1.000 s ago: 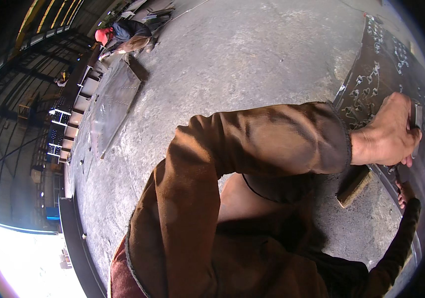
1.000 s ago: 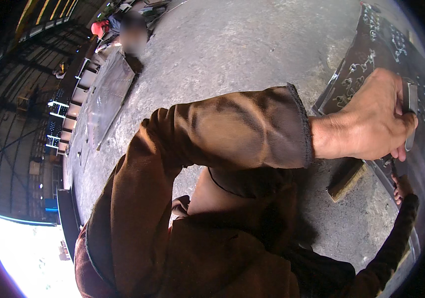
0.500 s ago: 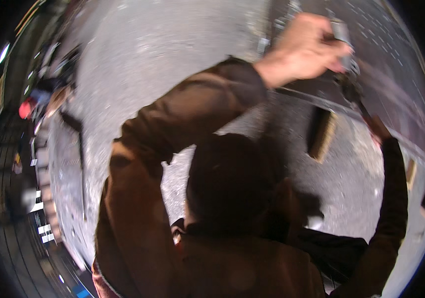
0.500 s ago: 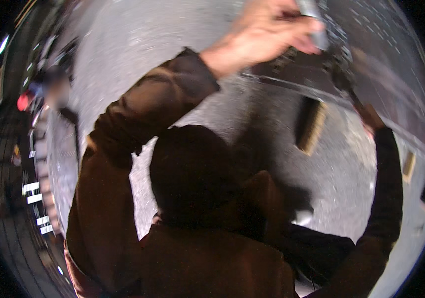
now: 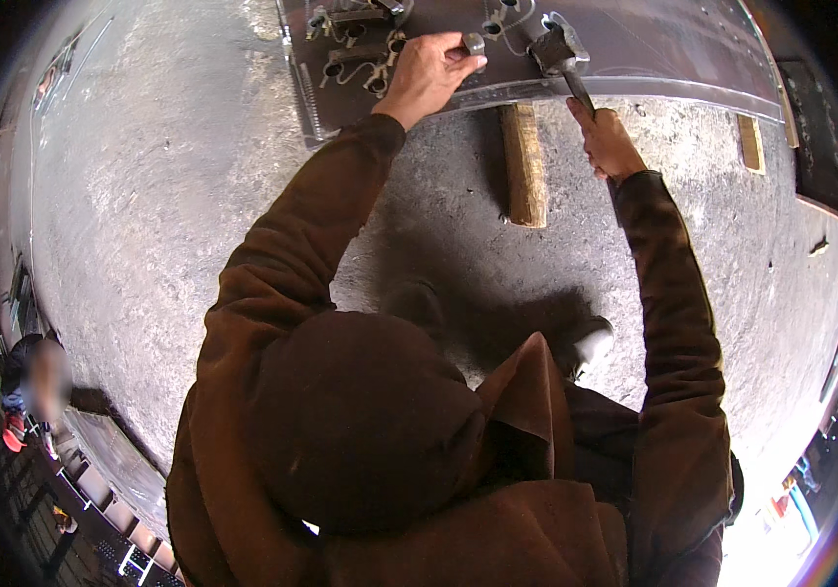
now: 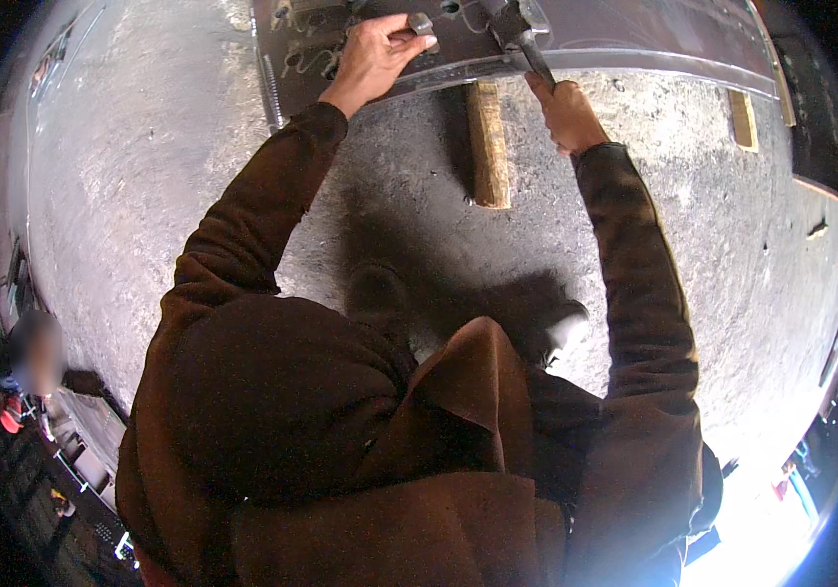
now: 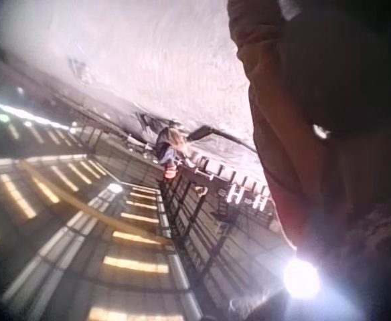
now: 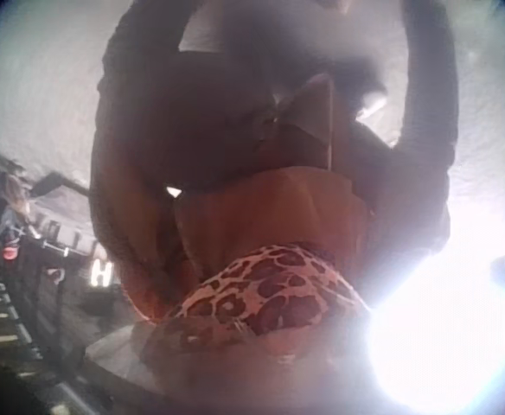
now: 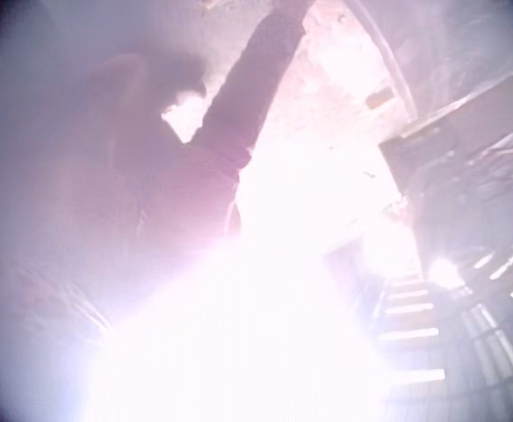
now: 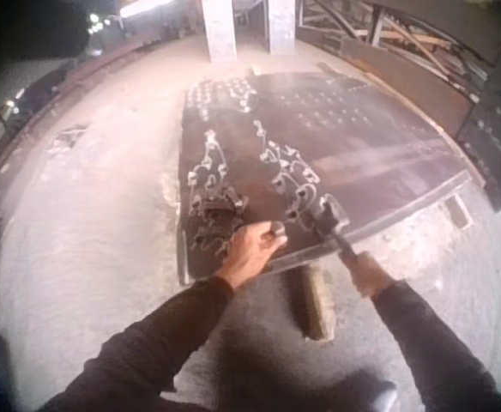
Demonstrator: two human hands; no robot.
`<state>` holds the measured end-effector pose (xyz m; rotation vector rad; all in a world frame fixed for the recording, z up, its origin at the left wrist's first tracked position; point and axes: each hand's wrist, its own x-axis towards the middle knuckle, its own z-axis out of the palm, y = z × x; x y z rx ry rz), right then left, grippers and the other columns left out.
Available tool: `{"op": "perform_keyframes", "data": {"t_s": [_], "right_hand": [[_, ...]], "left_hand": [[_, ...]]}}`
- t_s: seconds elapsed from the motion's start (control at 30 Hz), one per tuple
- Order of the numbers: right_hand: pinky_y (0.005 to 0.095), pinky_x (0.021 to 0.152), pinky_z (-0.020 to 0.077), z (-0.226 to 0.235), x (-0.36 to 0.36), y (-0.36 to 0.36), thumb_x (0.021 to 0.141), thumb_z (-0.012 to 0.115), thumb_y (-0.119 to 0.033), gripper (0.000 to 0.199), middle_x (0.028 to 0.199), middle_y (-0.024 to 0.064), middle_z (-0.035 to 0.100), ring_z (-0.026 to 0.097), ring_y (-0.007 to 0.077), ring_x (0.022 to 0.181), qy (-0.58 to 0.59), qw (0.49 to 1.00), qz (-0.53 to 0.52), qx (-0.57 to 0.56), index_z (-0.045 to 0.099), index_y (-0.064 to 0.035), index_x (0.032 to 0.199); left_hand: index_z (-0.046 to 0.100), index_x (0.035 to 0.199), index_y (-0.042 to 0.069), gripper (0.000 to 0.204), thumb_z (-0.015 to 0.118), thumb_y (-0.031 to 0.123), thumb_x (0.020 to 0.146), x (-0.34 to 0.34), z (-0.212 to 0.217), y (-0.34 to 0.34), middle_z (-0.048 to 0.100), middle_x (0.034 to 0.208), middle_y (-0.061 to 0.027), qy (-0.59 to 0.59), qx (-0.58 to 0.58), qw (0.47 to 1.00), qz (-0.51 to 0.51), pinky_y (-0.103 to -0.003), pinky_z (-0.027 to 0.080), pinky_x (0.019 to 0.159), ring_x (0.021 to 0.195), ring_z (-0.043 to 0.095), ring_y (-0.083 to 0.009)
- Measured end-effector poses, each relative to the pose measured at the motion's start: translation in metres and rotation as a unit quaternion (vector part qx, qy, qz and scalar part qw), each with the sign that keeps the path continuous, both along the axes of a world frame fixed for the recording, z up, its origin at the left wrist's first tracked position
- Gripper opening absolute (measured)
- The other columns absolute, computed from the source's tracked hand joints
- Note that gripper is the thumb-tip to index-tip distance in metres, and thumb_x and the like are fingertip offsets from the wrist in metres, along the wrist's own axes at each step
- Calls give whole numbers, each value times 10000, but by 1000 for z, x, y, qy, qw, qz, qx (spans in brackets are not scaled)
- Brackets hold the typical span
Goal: The person picks up a hammer and a metal punch, then repeatedly strikes the punch against a perforated metal sheet resting on wooden blocks to drive the punch through the holes. The person continues this hammering action across multiple holes on the sheet.
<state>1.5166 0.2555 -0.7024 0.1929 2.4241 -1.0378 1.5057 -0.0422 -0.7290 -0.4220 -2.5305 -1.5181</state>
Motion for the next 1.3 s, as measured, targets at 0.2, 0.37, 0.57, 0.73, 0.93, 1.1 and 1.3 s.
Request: {"op": "perform_keyframes", "data": {"t_s": [0.2, 0.37, 0.57, 0.73, 0.93, 1.1, 1.3], "right_hand": [[313, 347, 368, -8, 10, 2, 1002, 553, -567, 602, 545, 17, 445, 432, 128, 404, -10, 992, -79, -94, 453, -78, 665], [266, 339, 308, -26, 16, 4, 964, 573, -634, 596, 570, -10, 418, 389, 84, 407, -8, 980, -103, -172, 425, -112, 718], [274, 347, 326, -40, 15, 7, 975, 565, -621, 600, 554, -16, 413, 387, 82, 406, -2, 976, -109, -191, 426, -108, 696], [296, 366, 371, -41, 15, 7, 979, 543, -635, 646, 526, -3, 431, 418, 101, 410, -1, 976, -104, -192, 451, -87, 650], [270, 342, 314, -40, 17, 6, 968, 577, -626, 595, 563, -21, 415, 389, 79, 414, 2, 975, -112, -193, 422, -116, 703], [270, 353, 332, -37, 19, 3, 967, 587, -616, 584, 564, -22, 424, 401, 77, 421, 5, 978, -123, -167, 457, -103, 720], [261, 388, 363, -33, 30, -6, 977, 611, -537, 519, 587, -18, 465, 434, 75, 451, 50, 982, -109, -147, 506, -83, 749]], "left_hand": [[699, 1007, 1, 272, 759, 251, 920, -10, 4, 17, 752, 887, -121, 33, -8, 999, -26, -332, 598, 724, 845, 754, -211], [695, 1013, 0, 275, 755, 253, 925, -10, 4, 13, 751, 890, -105, 26, -24, 999, -34, -309, 604, 745, 854, 747, -175], [696, 1017, 3, 238, 746, 219, 933, -2, 15, 13, 751, 921, -111, 20, -72, 996, -47, -300, 602, 790, 876, 741, -166], [702, 1036, -4, 248, 747, 216, 930, 6, 18, 17, 747, 906, -115, 27, -52, 997, -51, -306, 612, 789, 856, 743, -172], [700, 1038, -12, 243, 735, 207, 939, 7, 19, 19, 747, 938, -128, 38, -57, 996, -51, -310, 628, 773, 865, 756, -201], [699, 1037, -3, 229, 732, 203, 942, 8, 13, 20, 743, 946, -127, 69, -25, 996, -51, -313, 630, 768, 886, 758, -217], [702, 1046, 4, 216, 741, 183, 932, 11, 7, 22, 743, 951, -119, 84, -37, 995, -25, -311, 628, 747, 874, 758, -215]]}}
